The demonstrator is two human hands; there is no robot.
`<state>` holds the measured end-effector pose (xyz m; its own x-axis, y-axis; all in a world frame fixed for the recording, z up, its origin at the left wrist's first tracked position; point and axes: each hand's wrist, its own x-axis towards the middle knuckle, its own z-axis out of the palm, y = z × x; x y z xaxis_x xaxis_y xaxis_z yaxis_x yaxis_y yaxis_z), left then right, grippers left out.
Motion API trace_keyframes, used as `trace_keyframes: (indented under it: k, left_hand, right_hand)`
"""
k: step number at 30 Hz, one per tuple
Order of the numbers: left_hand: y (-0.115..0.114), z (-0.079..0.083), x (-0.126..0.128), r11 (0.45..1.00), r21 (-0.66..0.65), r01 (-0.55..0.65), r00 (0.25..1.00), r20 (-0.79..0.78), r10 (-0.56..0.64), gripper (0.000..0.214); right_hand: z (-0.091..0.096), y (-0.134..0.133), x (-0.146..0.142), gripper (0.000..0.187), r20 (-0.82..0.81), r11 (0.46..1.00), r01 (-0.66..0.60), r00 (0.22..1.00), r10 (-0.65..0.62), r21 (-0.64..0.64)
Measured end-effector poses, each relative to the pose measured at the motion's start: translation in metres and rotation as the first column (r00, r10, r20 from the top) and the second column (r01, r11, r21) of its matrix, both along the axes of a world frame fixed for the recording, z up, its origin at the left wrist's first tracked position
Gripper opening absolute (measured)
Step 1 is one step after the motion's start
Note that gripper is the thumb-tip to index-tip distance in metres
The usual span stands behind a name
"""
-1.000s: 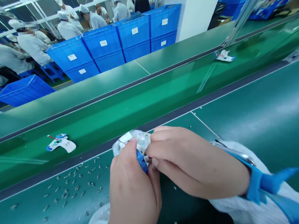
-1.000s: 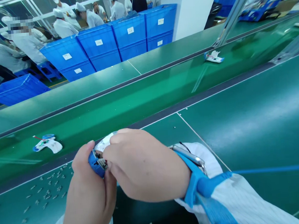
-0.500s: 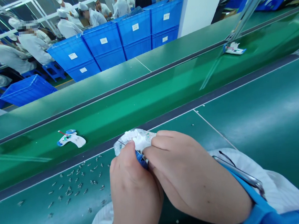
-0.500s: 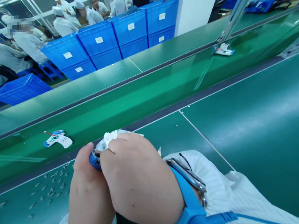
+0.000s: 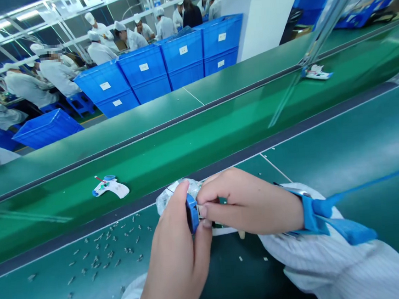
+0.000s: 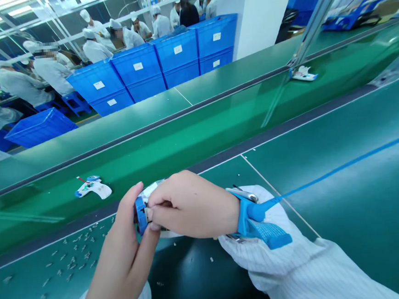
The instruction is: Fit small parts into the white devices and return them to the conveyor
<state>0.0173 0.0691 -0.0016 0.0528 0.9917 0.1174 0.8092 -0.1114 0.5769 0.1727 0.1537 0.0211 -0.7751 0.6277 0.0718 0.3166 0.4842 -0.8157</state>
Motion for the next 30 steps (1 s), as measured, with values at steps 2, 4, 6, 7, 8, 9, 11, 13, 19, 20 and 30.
trace_keyframes:
  k: [2,4,6,7,8,9,11,13,19,20,30]
  left_hand:
    - [0.003,-0.004,-0.003,0.999,0.003,0.054,0.998,-0.021,-0.054,0.051]
    - [0.004,-0.005,-0.004,0.997,-0.004,0.078,0.997,-0.025,-0.078,0.054]
    - [0.005,-0.005,-0.002,0.997,-0.004,0.082,0.997,-0.002,-0.082,0.058]
    - [0.005,-0.004,-0.001,0.997,-0.004,0.077,0.997,0.019,-0.076,0.059]
    - [0.005,-0.002,0.001,0.998,-0.007,0.063,0.997,0.041,-0.063,0.061]
    - [0.005,-0.001,0.001,0.999,-0.017,0.044,0.997,0.059,-0.043,0.061]
    - [0.009,0.002,-0.001,0.997,-0.073,-0.011,0.998,0.068,0.016,0.061]
    - [0.016,0.003,-0.008,0.986,-0.153,-0.06,0.996,0.061,0.07,0.057]
    - [0.07,-0.02,-0.065,0.95,-0.26,-0.17,0.956,0.192,0.223,0.031]
    - [0.08,-0.026,-0.076,0.939,-0.296,-0.177,0.935,0.246,0.254,0.026]
    - [0.093,-0.039,-0.108,0.922,-0.371,-0.109,0.545,0.753,0.368,0.02]
  right_hand:
    - [-0.001,0.002,0.001,0.028,-0.002,1.0,0.006,1.0,-0.006,-0.022]
    - [-0.002,0.005,0.003,0.029,-0.018,0.999,-0.017,1.0,0.017,-0.033]
    - [-0.004,0.01,0.005,0.03,-0.036,0.998,-0.022,0.999,0.02,-0.058]
    - [-0.005,0.013,0.007,0.03,-0.044,0.997,-0.001,0.999,-0.003,-0.082]
    - [-0.007,0.018,0.009,0.029,-0.051,0.993,0.039,0.998,-0.045,-0.113]
    - [-0.01,0.023,0.012,0.029,-0.057,0.984,0.104,0.992,-0.113,-0.144]
    - [-0.017,0.036,0.019,0.029,-0.066,0.937,0.304,0.946,-0.319,-0.173]
    - [-0.028,0.051,0.027,0.03,-0.095,0.8,0.582,0.797,-0.597,-0.146]
    - [-0.056,0.086,0.049,0.044,-0.213,0.515,0.843,0.481,-0.851,-0.154]
    - [-0.057,0.088,0.051,0.052,-0.182,0.53,0.832,0.502,-0.845,-0.165]
    - [-0.046,0.076,0.052,0.044,0.062,0.825,0.564,0.823,-0.564,0.019]
